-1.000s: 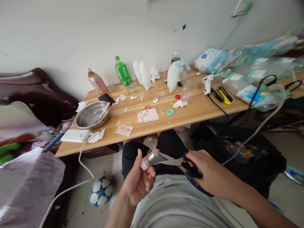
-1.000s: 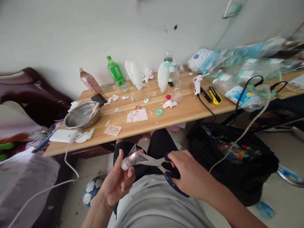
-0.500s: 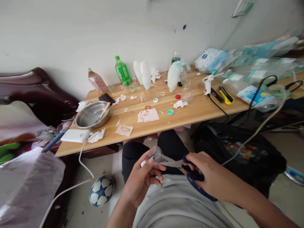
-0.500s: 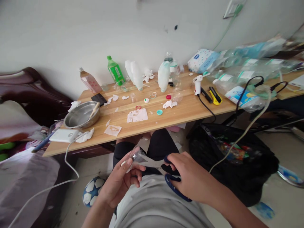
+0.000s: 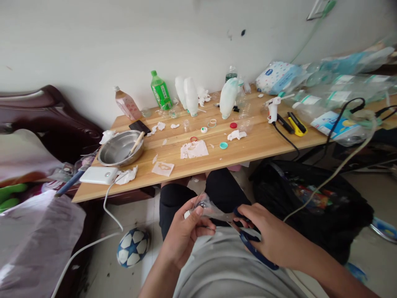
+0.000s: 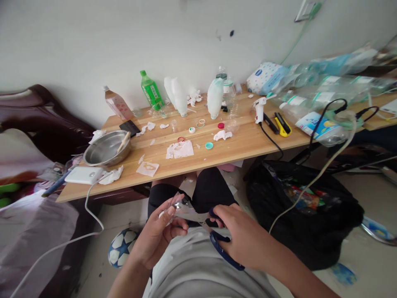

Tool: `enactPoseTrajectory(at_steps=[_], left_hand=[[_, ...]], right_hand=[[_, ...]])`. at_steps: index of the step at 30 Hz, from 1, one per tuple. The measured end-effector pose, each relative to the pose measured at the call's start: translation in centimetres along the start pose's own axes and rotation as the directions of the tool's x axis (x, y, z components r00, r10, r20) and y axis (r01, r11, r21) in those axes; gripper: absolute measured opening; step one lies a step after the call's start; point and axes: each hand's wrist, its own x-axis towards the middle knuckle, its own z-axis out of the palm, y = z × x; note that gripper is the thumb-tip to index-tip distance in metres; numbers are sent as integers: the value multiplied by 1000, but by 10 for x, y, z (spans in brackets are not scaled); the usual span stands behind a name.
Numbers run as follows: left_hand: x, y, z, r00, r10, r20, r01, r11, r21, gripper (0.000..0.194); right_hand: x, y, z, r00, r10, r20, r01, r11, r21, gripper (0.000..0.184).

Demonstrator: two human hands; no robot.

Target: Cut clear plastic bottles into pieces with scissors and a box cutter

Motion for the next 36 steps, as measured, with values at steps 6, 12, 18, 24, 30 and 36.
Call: enactPoseTrajectory(at_steps=[6, 12, 18, 24, 30, 36], left_hand=[[-1, -1, -1, 1000, -4, 5, 4, 1000, -12, 71], [-1, -2, 1, 1000, 8, 2, -8, 1000, -20, 78], [0, -4, -3, 999, 23, 22, -23, 1000, -5, 73], [1, -3, -5, 999, 24, 41, -24, 1000, -2, 76], [2, -4, -7, 999, 30, 45, -31, 1000, 2, 78], [2, -8, -10, 998, 41, 43, -41, 999, -6, 77]], right_hand=[[0, -1, 1, 999, 32, 29, -32, 999, -4, 11], [1, -1, 5, 998, 50, 39, -51, 999, 17, 9], [0, 2, 7, 999, 53, 12, -53, 998, -36, 11], [-1, 3, 7, 999, 35, 3, -35, 998, -48, 12], [-3, 6, 9, 998, 55, 7, -54, 996, -69, 10], [-3, 5, 10, 998, 60, 11, -58, 990, -127, 14]])
